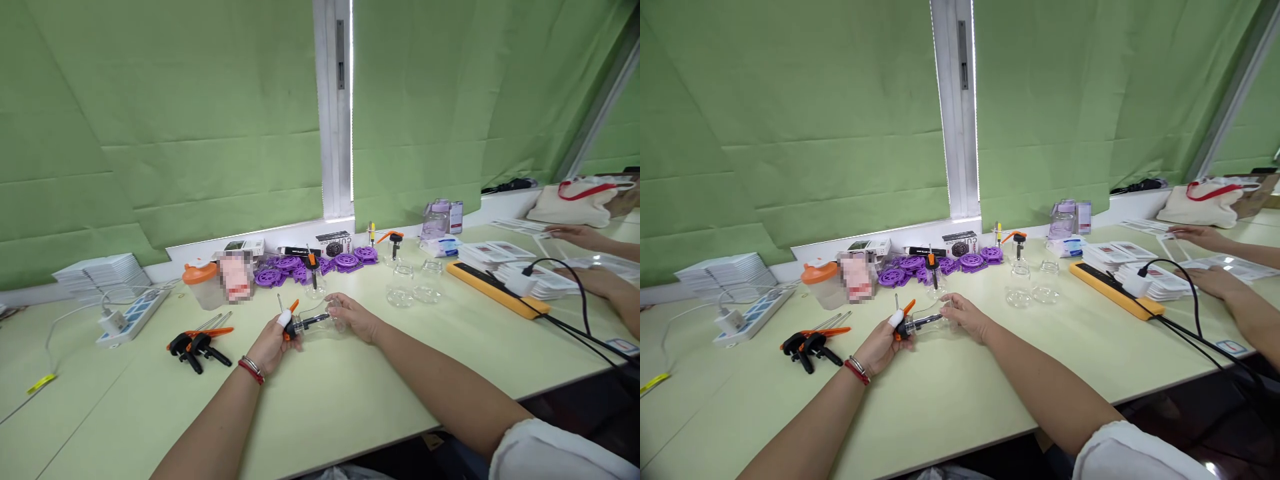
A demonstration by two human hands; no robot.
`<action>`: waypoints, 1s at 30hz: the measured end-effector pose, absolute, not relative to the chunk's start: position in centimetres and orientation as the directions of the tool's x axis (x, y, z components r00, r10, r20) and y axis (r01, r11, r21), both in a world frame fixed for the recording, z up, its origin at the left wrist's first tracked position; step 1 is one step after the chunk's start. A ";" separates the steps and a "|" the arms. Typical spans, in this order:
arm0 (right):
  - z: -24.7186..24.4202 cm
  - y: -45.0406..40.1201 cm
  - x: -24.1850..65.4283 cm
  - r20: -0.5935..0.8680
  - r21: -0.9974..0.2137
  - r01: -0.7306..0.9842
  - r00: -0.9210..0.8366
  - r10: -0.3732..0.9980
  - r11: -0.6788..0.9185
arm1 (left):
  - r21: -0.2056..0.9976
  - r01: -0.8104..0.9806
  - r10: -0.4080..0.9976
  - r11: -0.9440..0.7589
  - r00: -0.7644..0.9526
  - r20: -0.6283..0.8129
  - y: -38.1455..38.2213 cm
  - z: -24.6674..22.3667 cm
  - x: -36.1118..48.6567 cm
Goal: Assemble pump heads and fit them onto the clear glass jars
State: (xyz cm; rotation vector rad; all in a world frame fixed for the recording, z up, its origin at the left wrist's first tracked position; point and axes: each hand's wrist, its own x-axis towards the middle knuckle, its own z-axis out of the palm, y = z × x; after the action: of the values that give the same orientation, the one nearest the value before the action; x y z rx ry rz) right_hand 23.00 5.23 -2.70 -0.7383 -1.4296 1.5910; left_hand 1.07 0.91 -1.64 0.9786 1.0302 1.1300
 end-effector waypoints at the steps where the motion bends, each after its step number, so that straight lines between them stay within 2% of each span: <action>1: -2.6 5.2 23.0 0.108 -0.979 -0.205 -0.467 0.878 0.011 | 0.964 -0.210 0.982 0.165 0.128 -0.140 0.8 -1.6 1.2; 12: -2.7 5.4 23.2 0.117 -0.982 -0.187 -0.496 0.860 0.026 | 0.978 -0.097 0.980 0.182 0.096 -0.173 0.5 -1.5 1.7; 21: -2.8 5.1 22.2 0.052 -0.993 0.073 -0.407 0.912 0.089 | 0.977 -0.092 0.980 0.193 0.065 -0.187 0.7 -1.9 1.5; 25: -2.7 4.8 22.0 0.057 -0.984 0.134 -0.365 0.929 0.113 | 0.979 -0.084 0.981 0.188 0.058 -0.183 0.6 -1.8 1.7; 28: -2.7 4.8 22.0 0.081 -0.982 0.133 -0.338 0.938 0.132 | 0.980 -0.067 0.982 0.185 0.042 -0.182 0.6 -1.6 1.7; 30: -2.6 4.9 22.3 0.062 -0.993 0.073 -0.349 0.935 0.093 | 0.983 -0.058 0.985 0.174 0.027 -0.173 0.6 -1.6 1.6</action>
State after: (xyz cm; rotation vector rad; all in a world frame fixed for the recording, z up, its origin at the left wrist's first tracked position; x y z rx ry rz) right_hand 22.26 4.86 -2.59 -1.0260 -1.5708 1.3587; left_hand 1.58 0.60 -1.56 1.0477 1.2269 1.0921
